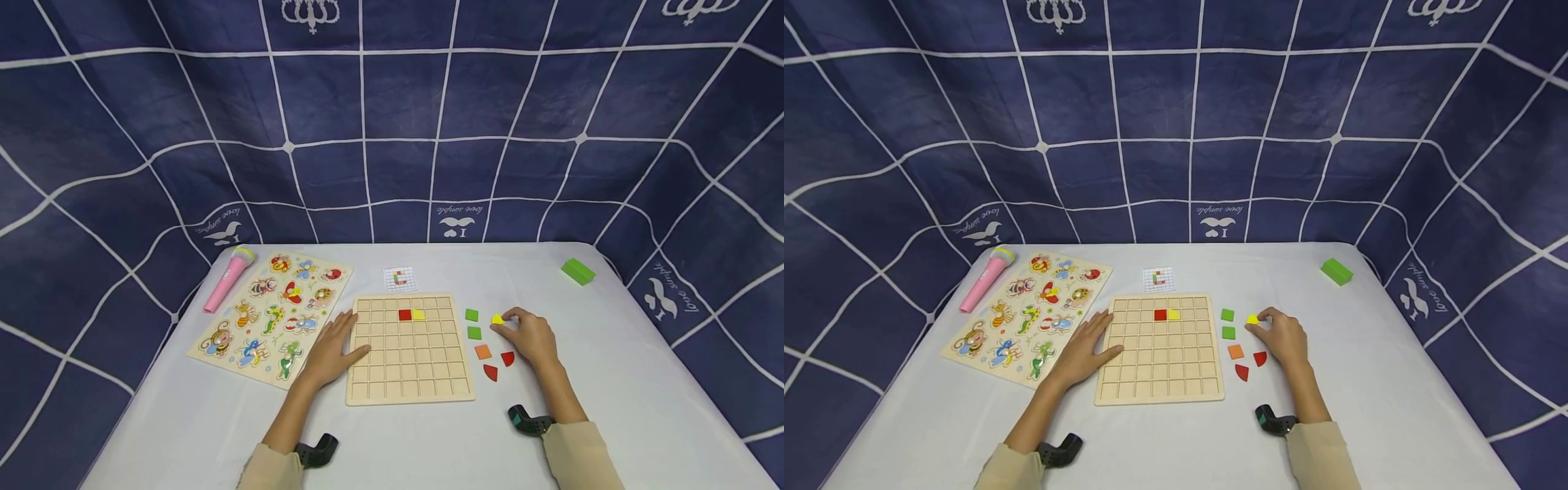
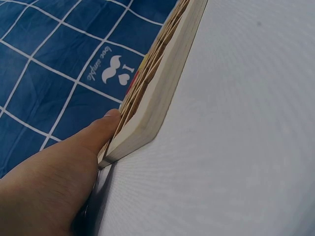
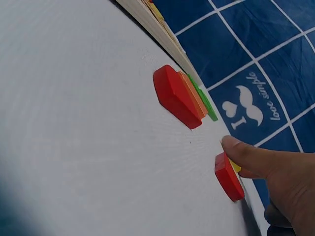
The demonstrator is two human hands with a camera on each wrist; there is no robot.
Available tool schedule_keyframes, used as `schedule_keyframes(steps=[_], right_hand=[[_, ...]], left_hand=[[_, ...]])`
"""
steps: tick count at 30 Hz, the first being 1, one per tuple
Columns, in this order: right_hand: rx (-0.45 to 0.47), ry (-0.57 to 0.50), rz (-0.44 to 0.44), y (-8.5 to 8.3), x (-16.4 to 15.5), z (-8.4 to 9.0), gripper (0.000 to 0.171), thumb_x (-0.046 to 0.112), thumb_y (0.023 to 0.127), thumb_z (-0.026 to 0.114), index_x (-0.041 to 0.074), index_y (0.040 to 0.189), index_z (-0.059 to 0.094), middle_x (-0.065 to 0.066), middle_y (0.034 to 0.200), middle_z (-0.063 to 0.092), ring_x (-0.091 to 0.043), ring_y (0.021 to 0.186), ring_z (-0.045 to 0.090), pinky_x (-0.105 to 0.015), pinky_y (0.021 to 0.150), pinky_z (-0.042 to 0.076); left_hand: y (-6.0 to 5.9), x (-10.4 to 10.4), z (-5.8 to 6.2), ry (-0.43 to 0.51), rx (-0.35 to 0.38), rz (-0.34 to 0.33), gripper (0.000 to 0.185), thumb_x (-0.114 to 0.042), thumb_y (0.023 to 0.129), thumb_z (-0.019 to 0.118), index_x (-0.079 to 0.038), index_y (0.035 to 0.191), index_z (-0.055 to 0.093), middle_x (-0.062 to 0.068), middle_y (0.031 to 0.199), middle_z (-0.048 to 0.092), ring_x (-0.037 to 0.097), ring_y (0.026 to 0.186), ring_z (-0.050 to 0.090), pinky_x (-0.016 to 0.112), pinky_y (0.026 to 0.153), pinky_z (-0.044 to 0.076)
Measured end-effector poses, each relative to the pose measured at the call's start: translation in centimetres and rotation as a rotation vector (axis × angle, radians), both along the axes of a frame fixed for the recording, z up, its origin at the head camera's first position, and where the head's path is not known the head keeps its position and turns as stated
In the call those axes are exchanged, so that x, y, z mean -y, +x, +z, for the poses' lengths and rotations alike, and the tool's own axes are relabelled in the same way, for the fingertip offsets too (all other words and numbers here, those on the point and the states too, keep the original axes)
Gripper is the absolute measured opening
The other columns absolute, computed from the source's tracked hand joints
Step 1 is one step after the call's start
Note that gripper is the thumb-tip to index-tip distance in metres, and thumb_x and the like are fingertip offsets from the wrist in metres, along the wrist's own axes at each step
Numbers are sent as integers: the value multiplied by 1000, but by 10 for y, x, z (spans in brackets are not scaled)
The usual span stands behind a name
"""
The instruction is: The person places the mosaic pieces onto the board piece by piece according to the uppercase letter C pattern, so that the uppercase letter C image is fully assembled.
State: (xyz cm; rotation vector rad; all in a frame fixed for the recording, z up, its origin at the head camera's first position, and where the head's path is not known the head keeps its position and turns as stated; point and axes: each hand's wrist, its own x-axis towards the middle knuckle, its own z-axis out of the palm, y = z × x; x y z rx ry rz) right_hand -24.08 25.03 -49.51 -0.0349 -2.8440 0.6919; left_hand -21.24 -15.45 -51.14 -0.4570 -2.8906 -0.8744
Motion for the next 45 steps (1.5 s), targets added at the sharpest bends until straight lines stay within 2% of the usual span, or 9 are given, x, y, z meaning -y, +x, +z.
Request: schedule_keyframes(steps=[4, 6, 10, 17, 27, 31, 37, 45], right_hand=[[-16, -36, 37, -3, -3, -3, 44, 35, 73, 78, 8, 106, 67, -4, 56, 44, -19, 52, 38, -28, 46, 29], [-5, -65, 81, -4, -6, -5, 46, 33, 73, 78, 10, 111, 66, -3, 54, 39, -17, 50, 35, -28, 45, 28], [43, -96, 144, -6, -11, -6, 41, 29, 77, 76, 11, 113, 66, -1, 54, 39, -16, 50, 35, -27, 46, 28], [67, -115, 129, -7, -16, -5, 33, 24, 80, 73, 9, 108, 67, -2, 55, 38, -17, 52, 35, -27, 47, 29], [4, -137, 147, -5, -10, -2, 30, 23, 80, 74, 9, 106, 68, 0, 53, 35, -16, 49, 33, -24, 43, 27], [-44, -185, 194, -7, 9, 9, 31, 25, 78, 75, 10, 105, 68, 1, 53, 35, -14, 47, 31, -24, 40, 25], [-104, -232, 282, -12, 57, 26, 30, 21, 76, 77, 10, 103, 69, 3, 51, 34, -11, 44, 29, -23, 37, 25], [-75, -284, 362, -23, 122, 25, 28, 23, 77, 76, 11, 102, 70, 3, 49, 33, -8, 43, 25, -21, 38, 22]], left_hand=[[1, 0, 0, 4, -4, -3, 79, -52, 85, 58, -7, 144, 32, 12, 148, 28, 28, 138, 17, 44, 112, 9], [1, 0, -1, 3, -9, -5, 79, -52, 85, 58, -7, 144, 32, 12, 148, 28, 28, 138, 17, 43, 112, 9], [1, 1, -1, 4, -17, -8, 78, -52, 85, 58, -7, 144, 32, 11, 148, 28, 28, 138, 18, 43, 112, 10], [0, 1, 0, 8, -24, -11, 78, -53, 85, 58, -7, 144, 32, 12, 148, 28, 28, 138, 17, 43, 112, 10], [0, 0, 0, 14, -10, -11, 78, -51, 85, 59, -7, 144, 32, 12, 148, 28, 28, 138, 17, 44, 112, 10], [0, 0, 0, 15, -1, -9, 78, -51, 85, 59, -7, 144, 32, 11, 148, 27, 27, 138, 17, 43, 112, 9], [1, 1, 1, 13, -5, -10, 78, -51, 85, 59, -7, 144, 32, 11, 148, 27, 27, 138, 17, 43, 112, 9], [1, 1, 1, 5, -21, -15, 78, -51, 85, 59, -5, 143, 32, 12, 148, 28, 28, 138, 18, 44, 112, 10]])
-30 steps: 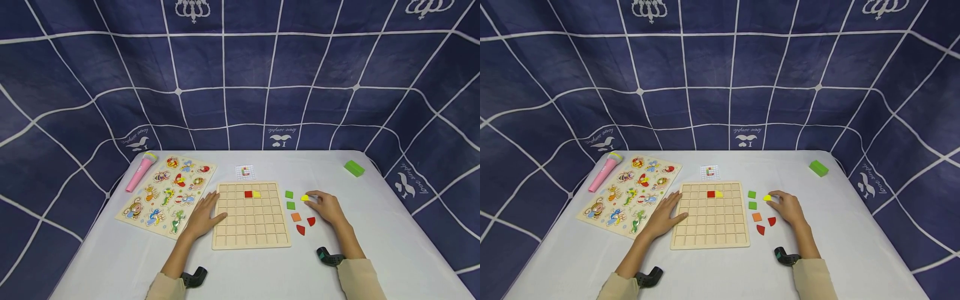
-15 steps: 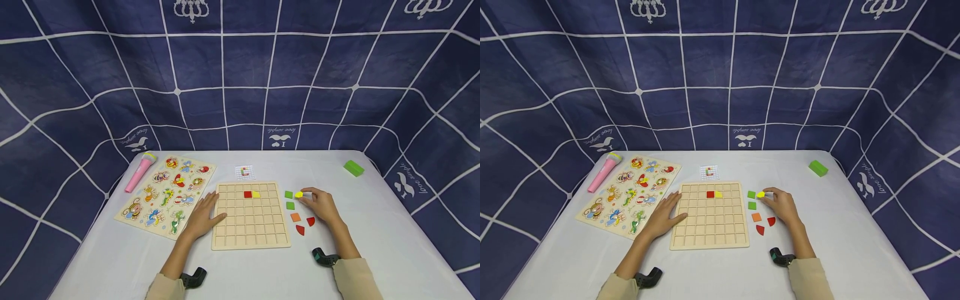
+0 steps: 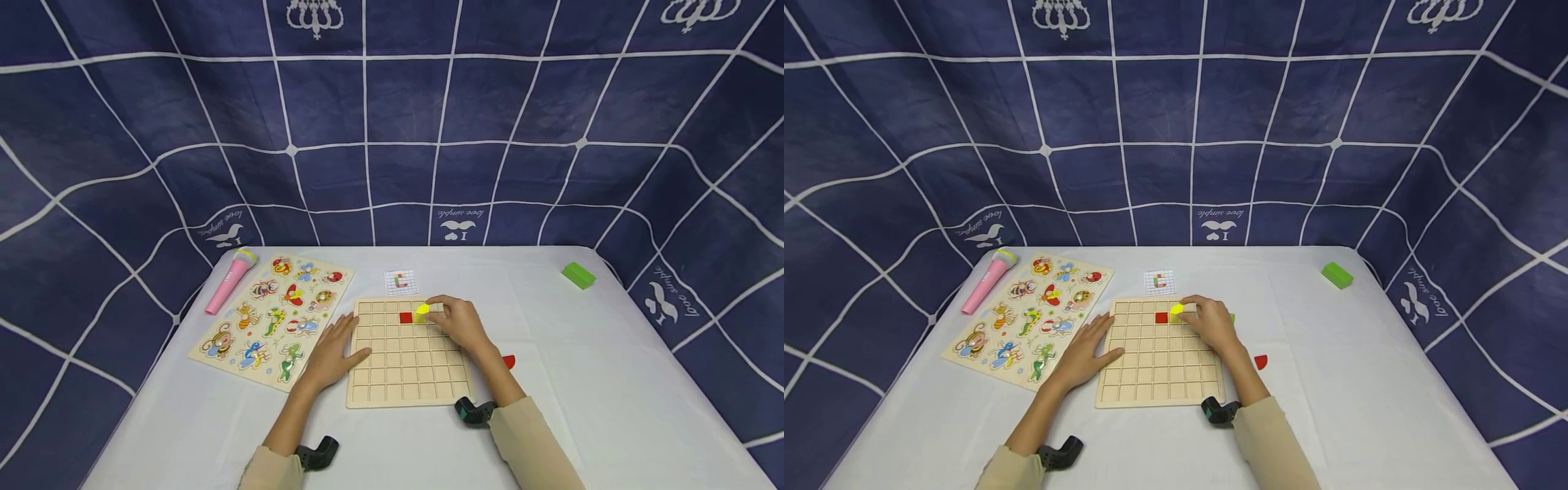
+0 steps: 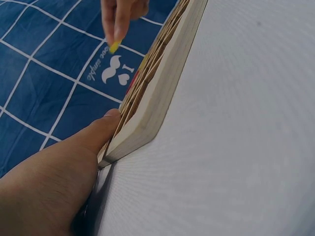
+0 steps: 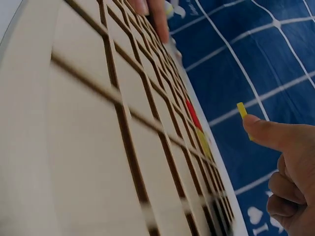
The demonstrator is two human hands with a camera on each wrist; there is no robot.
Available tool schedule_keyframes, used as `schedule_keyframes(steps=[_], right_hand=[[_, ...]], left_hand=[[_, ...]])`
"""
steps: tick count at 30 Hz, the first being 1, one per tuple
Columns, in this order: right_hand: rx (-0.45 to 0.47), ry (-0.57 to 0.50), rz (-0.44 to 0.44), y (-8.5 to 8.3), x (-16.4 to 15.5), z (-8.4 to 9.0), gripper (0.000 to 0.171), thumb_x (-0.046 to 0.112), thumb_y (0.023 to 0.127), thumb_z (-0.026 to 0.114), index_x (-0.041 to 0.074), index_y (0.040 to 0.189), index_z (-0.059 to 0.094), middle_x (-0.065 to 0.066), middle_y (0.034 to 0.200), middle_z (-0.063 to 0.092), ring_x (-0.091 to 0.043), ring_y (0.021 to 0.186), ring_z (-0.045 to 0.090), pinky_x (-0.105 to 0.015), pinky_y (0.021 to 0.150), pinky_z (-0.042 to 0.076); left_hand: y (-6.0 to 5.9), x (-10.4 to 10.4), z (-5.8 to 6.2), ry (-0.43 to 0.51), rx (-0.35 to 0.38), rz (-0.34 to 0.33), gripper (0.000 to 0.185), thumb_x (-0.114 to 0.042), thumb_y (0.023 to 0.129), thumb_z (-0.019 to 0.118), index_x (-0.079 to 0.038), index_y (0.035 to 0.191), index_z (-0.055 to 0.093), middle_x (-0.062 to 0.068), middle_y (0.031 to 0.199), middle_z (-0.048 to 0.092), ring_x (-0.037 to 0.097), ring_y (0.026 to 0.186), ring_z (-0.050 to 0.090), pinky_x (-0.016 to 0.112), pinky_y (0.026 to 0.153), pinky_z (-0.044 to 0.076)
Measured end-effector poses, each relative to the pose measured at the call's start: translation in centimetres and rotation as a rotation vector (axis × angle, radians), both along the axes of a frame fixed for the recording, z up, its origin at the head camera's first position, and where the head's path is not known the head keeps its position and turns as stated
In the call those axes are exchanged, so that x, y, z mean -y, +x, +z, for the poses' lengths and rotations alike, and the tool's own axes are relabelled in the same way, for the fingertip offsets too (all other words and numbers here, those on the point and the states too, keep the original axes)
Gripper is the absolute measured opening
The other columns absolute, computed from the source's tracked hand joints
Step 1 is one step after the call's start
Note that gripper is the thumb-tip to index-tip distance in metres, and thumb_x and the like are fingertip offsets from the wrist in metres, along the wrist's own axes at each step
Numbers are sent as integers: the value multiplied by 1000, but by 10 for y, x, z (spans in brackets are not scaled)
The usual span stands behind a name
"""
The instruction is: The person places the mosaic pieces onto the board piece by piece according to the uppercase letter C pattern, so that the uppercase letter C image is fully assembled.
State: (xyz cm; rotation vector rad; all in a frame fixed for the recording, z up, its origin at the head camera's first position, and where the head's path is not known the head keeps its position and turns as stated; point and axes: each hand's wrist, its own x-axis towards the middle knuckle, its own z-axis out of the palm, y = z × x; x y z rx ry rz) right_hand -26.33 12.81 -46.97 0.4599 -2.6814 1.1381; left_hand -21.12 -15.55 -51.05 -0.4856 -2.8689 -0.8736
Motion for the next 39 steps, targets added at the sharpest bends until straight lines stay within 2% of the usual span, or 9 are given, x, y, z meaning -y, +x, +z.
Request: schedule_keyframes(steps=[6, 12, 14, 16, 19, 26, 33, 36, 39], right_hand=[[-7, 29, 43, -7, 38, -10, 29, 29, 78, 75, 13, 102, 70, 6, 48, 34, -7, 42, 25, -21, 38, 24], [-5, 114, 62, -10, 56, -20, 31, 32, 78, 74, 13, 103, 70, 3, 49, 41, -8, 45, 29, -22, 40, 27], [10, 139, 52, -11, 59, -23, 30, 32, 78, 74, 14, 103, 70, 1, 57, 53, -7, 50, 36, -21, 44, 32], [26, 151, 44, -11, 60, -25, 30, 31, 78, 74, 14, 103, 71, -3, 74, 65, -8, 57, 44, -21, 48, 37], [41, 162, 35, -11, 61, -27, 30, 30, 78, 74, 14, 103, 70, -4, 98, 68, -10, 69, 54, -23, 56, 44], [34, 173, 38, -11, 62, -27, 31, 30, 79, 73, 14, 105, 70, -4, 107, 67, -18, 87, 63, -30, 69, 51], [10, 180, 49, -11, 60, -26, 32, 31, 78, 74, 14, 106, 70, -4, 102, 68, -14, 78, 61, -27, 64, 48], [0, 177, 54, -10, 57, -24, 32, 31, 78, 74, 14, 105, 70, -2, 80, 67, -10, 63, 52, -24, 56, 43], [1, 160, 52, -7, 51, -21, 32, 29, 78, 74, 14, 106, 70, 3, 57, 52, -10, 51, 37, -24, 48, 36]], left_hand=[[0, -1, -1, 4, 10, 16, 78, -50, 85, 60, -7, 144, 32, 14, 148, 28, 29, 138, 18, 45, 112, 10], [0, -1, -3, -5, 3, 24, 79, -52, 85, 58, -7, 144, 32, 14, 148, 28, 28, 138, 19, 44, 112, 10], [0, -2, -3, -1, -1, 21, 79, -52, 84, 59, -7, 143, 33, 14, 148, 29, 29, 137, 19, 45, 112, 10], [0, -2, -3, 1, 1, 21, 79, -52, 84, 59, -7, 143, 33, 14, 147, 29, 29, 137, 19, 45, 112, 10], [0, -2, -2, -5, 13, 17, 79, -52, 85, 58, -7, 144, 32, 13, 148, 28, 28, 138, 18, 44, 112, 9], [-1, 0, -1, -14, 39, 23, 80, -53, 85, 58, -8, 145, 30, 12, 149, 26, 27, 138, 16, 42, 113, 7], [-1, -1, 0, -11, 20, 29, 80, -53, 84, 58, -8, 144, 31, 13, 148, 27, 27, 138, 17, 42, 112, 8], [0, -1, -1, -10, 20, 28, 80, -53, 84, 59, -7, 144, 31, 13, 148, 27, 27, 138, 17, 43, 112, 8], [0, -1, -1, -6, 29, 28, 80, -53, 84, 59, -8, 144, 31, 12, 148, 27, 27, 138, 16, 42, 112, 7]])
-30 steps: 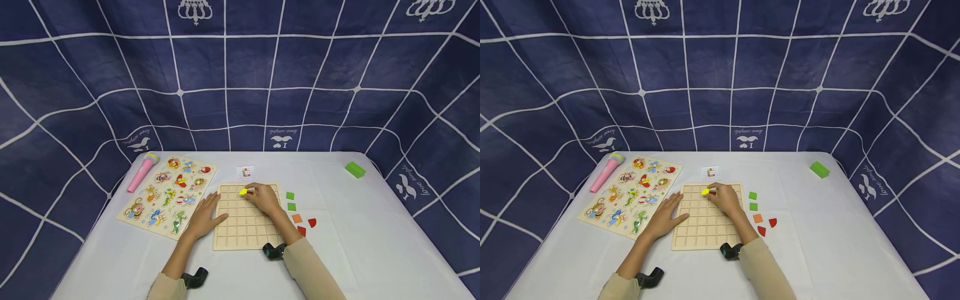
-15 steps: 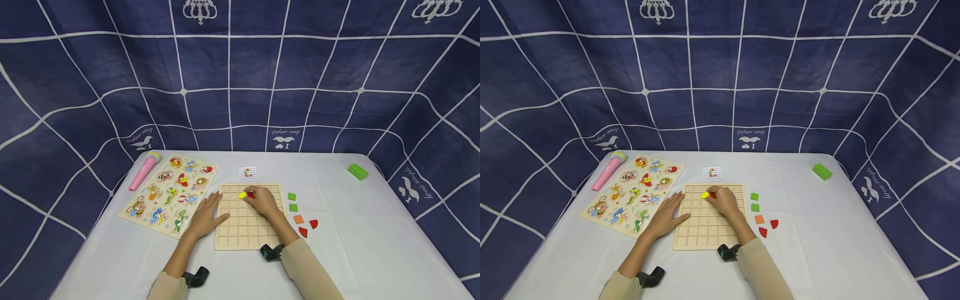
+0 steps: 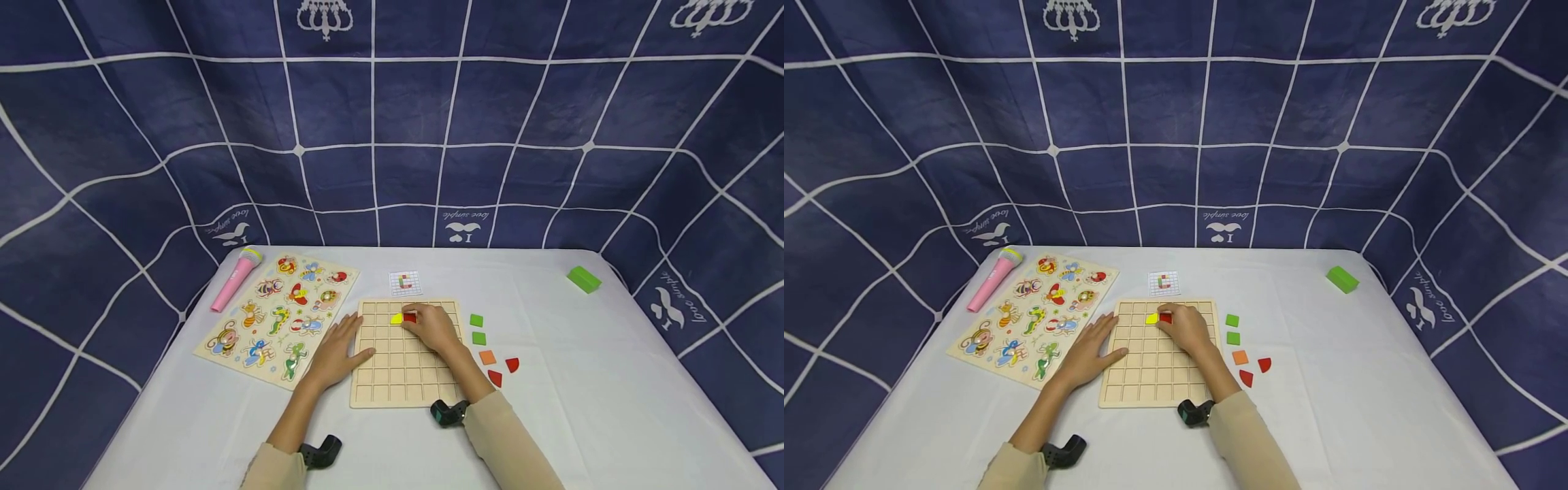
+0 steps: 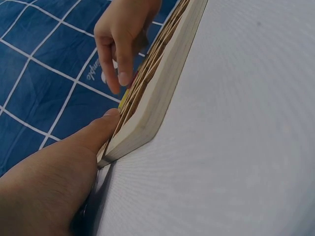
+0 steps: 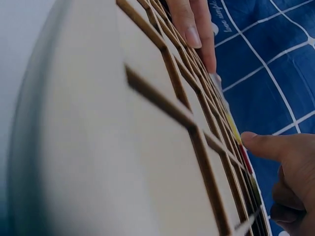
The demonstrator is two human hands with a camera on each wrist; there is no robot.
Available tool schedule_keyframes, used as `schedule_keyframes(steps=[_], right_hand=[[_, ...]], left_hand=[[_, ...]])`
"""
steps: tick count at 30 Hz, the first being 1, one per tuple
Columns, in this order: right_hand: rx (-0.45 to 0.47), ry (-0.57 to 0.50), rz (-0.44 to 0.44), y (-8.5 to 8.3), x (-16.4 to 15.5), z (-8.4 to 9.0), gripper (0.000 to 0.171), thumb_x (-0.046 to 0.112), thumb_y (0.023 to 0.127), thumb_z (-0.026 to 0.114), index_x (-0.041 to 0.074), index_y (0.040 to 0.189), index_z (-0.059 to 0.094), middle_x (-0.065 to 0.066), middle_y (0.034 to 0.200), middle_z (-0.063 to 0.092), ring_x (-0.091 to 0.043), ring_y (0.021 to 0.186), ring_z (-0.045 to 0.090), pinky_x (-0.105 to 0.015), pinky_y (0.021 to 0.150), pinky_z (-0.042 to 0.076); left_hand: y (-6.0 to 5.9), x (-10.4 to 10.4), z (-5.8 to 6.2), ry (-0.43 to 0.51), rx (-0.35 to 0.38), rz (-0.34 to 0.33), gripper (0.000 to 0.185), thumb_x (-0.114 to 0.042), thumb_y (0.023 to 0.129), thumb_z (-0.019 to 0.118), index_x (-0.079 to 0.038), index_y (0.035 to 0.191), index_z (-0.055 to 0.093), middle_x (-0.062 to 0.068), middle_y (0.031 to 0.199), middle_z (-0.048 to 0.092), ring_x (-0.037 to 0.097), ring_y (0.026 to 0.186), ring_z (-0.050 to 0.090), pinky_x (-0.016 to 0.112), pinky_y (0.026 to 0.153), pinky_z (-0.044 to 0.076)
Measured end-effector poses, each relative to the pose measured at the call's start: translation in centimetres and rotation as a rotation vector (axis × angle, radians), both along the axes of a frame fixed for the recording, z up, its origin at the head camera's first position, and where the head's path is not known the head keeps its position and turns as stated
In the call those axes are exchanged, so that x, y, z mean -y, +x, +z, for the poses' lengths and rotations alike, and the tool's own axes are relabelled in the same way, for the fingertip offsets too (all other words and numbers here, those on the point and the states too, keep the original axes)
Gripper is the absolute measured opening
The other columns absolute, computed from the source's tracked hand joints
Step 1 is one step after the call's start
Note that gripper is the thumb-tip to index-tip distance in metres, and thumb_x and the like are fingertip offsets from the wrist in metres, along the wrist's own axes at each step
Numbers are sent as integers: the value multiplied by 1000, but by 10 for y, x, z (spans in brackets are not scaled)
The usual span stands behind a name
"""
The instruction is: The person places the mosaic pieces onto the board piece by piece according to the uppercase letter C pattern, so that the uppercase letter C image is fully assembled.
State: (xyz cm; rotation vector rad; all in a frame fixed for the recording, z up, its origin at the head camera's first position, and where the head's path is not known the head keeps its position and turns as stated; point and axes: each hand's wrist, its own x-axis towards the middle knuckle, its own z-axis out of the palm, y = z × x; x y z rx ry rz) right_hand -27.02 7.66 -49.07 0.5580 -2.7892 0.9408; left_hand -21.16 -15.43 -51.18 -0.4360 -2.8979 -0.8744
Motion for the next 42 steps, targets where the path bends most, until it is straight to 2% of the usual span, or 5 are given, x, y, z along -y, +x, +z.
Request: schedule_keyframes(steps=[6, 14, 24, 32, 42], right_hand=[[28, -58, -43, 4, -24, 6, 29, 25, 81, 72, 13, 107, 69, 6, 46, 34, -8, 42, 26, -23, 39, 26], [14, -106, -142, 5, -73, 15, 26, 20, 84, 69, 8, 107, 69, 2, 49, 37, -10, 41, 29, -23, 37, 27], [67, -99, -287, 8, -132, 3, 29, 20, 81, 71, 7, 107, 68, 0, 51, 36, -14, 45, 31, -24, 38, 26], [120, -32, -281, 9, -141, -7, 34, 25, 79, 73, 6, 107, 69, -1, 52, 38, -16, 48, 35, -25, 43, 29], [42, -54, -263, 12, -137, -3, 30, 25, 79, 73, 8, 104, 69, 1, 51, 36, -14, 44, 32, -24, 39, 26]], left_hand=[[-1, 0, -1, -6, 7, -12, 81, -54, 85, 57, -7, 145, 29, 11, 149, 25, 26, 139, 15, 41, 113, 7], [0, 0, 1, -6, -17, -7, 80, -52, 84, 59, -6, 144, 31, 13, 148, 27, 27, 138, 17, 43, 112, 8], [0, 1, 2, -8, -26, -13, 80, -51, 85, 59, -5, 144, 31, 13, 148, 27, 28, 138, 17, 43, 112, 9], [-2, 2, 1, -10, -5, -11, 80, -52, 85, 58, -7, 144, 30, 11, 149, 25, 26, 139, 15, 41, 113, 7], [0, 0, 0, 2, 8, -6, 80, -53, 85, 58, -7, 144, 31, 13, 149, 26, 27, 139, 15, 43, 112, 7]])
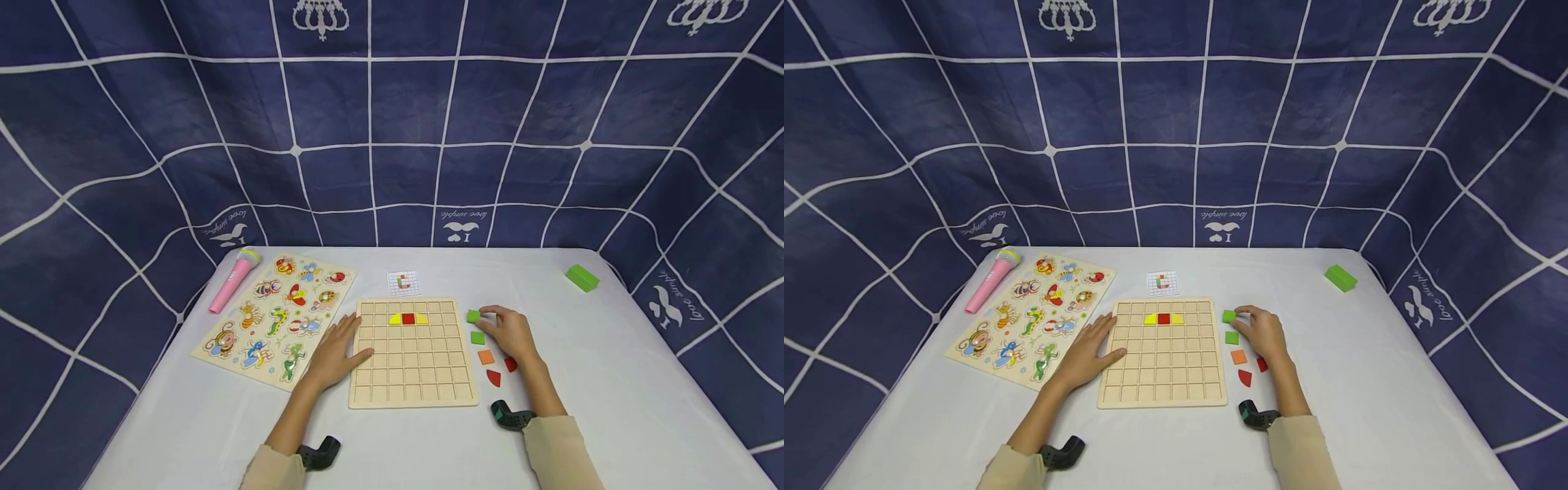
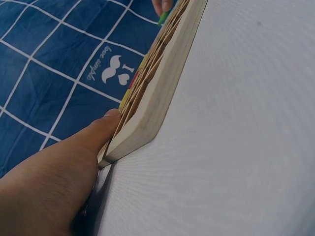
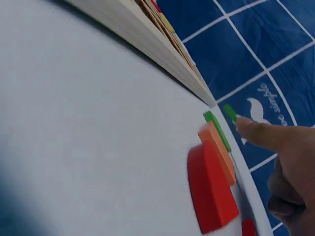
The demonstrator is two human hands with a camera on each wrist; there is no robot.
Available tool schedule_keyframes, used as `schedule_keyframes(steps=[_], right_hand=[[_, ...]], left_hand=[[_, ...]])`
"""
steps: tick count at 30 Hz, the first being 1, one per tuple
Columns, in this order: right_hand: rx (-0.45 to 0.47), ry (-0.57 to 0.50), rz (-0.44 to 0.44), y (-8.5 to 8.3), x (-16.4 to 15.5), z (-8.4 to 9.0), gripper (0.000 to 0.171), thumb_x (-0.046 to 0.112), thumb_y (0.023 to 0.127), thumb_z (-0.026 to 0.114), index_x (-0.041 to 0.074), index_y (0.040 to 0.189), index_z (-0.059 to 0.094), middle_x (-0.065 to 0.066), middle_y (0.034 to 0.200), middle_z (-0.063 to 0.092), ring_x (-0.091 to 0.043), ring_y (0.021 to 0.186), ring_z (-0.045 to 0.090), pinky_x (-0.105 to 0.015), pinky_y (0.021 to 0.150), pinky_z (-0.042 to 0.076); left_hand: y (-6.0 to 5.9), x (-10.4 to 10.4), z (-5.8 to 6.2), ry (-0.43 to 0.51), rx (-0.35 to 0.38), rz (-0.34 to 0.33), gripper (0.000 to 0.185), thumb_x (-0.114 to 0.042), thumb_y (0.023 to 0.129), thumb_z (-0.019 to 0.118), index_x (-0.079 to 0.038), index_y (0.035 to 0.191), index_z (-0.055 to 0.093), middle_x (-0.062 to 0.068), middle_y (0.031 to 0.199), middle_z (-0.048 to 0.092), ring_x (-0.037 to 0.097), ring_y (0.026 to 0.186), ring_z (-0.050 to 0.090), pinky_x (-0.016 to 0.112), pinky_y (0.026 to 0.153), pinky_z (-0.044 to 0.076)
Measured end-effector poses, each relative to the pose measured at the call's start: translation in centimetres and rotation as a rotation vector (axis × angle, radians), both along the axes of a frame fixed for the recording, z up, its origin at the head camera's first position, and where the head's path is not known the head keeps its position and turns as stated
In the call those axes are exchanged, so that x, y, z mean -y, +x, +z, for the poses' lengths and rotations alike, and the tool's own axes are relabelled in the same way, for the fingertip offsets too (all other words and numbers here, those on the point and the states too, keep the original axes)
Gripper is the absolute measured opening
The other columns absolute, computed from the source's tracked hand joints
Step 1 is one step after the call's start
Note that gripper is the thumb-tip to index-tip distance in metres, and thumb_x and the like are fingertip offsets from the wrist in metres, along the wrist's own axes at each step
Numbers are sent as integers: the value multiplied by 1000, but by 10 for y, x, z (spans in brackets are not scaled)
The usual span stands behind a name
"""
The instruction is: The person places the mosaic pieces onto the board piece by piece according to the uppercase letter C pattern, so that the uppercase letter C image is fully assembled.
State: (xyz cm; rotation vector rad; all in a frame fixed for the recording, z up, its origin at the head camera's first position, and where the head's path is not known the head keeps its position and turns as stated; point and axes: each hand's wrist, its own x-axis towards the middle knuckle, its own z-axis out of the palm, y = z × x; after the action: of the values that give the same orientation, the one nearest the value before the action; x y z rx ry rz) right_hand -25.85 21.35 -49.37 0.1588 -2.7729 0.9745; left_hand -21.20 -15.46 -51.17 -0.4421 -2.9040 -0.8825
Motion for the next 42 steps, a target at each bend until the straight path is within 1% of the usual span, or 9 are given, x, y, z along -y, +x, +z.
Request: schedule_keyframes(steps=[5, 11, 20, 26, 29, 33, 36, 38, 42], right_hand=[[-67, -27, 62, 0, 20, 11, 30, 25, 79, 74, 9, 105, 69, 2, 51, 35, -12, 45, 28, -24, 39, 24], [-81, -54, 141, 5, 60, 20, 29, 24, 80, 74, 10, 105, 69, 3, 49, 34, -9, 43, 27, -21, 37, 22], [-53, -67, 269, 10, 113, 11, 30, 30, 80, 72, 13, 105, 70, 8, 45, 31, -4, 41, 23, -19, 37, 22], [-74, -14, 291, 11, 129, 2, 31, 33, 79, 73, 12, 102, 71, 7, 45, 38, -6, 44, 27, -22, 41, 28], [-93, 9, 293, 10, 133, -1, 31, 33, 78, 74, 12, 101, 71, 4, 54, 53, -6, 50, 35, -22, 47, 36], [-84, 12, 299, 10, 134, -4, 31, 33, 77, 74, 11, 100, 71, -1, 69, 64, -9, 56, 44, -25, 54, 42], [-76, 15, 303, 10, 135, -5, 31, 33, 77, 74, 11, 100, 71, -2, 73, 66, -12, 58, 49, -27, 57, 44], [-75, 15, 301, 10, 136, -5, 31, 32, 77, 74, 12, 100, 72, -3, 82, 69, -12, 62, 51, -28, 60, 45], [-75, 22, 298, 10, 136, -6, 30, 32, 77, 75, 13, 100, 72, -3, 89, 70, -9, 62, 48, -26, 61, 44]], left_hand=[[0, 0, 1, 1, 1, 0, 80, -52, 85, 58, -7, 144, 30, 12, 149, 26, 27, 139, 15, 43, 112, 8], [0, 0, 1, 2, 3, -6, 79, -52, 85, 58, -8, 144, 30, 11, 149, 26, 26, 139, 15, 42, 113, 7], [1, 0, 0, 9, 0, 1, 80, -52, 85, 59, -8, 145, 30, 12, 149, 26, 26, 139, 15, 42, 113, 7], [2, 0, 1, 3, -13, 1, 80, -52, 84, 59, -8, 144, 31, 12, 149, 27, 27, 138, 17, 43, 112, 8], [2, 0, 1, 7, -28, 2, 79, -51, 84, 60, -7, 143, 32, 13, 148, 28, 29, 138, 18, 44, 112, 9], [2, 0, 1, 6, -16, 5, 79, -51, 84, 60, -8, 144, 32, 12, 148, 27, 27, 138, 17, 43, 112, 8], [2, -1, 1, 3, -11, 6, 79, -52, 84, 59, -9, 144, 31, 12, 148, 27, 26, 138, 16, 42, 112, 7], [2, -1, 0, 6, -22, 4, 79, -51, 84, 60, -8, 144, 32, 13, 148, 28, 27, 138, 17, 43, 112, 8], [1, -1, 0, 7, -37, 2, 79, -50, 84, 60, -7, 143, 33, 13, 147, 29, 28, 138, 18, 44, 112, 9]])
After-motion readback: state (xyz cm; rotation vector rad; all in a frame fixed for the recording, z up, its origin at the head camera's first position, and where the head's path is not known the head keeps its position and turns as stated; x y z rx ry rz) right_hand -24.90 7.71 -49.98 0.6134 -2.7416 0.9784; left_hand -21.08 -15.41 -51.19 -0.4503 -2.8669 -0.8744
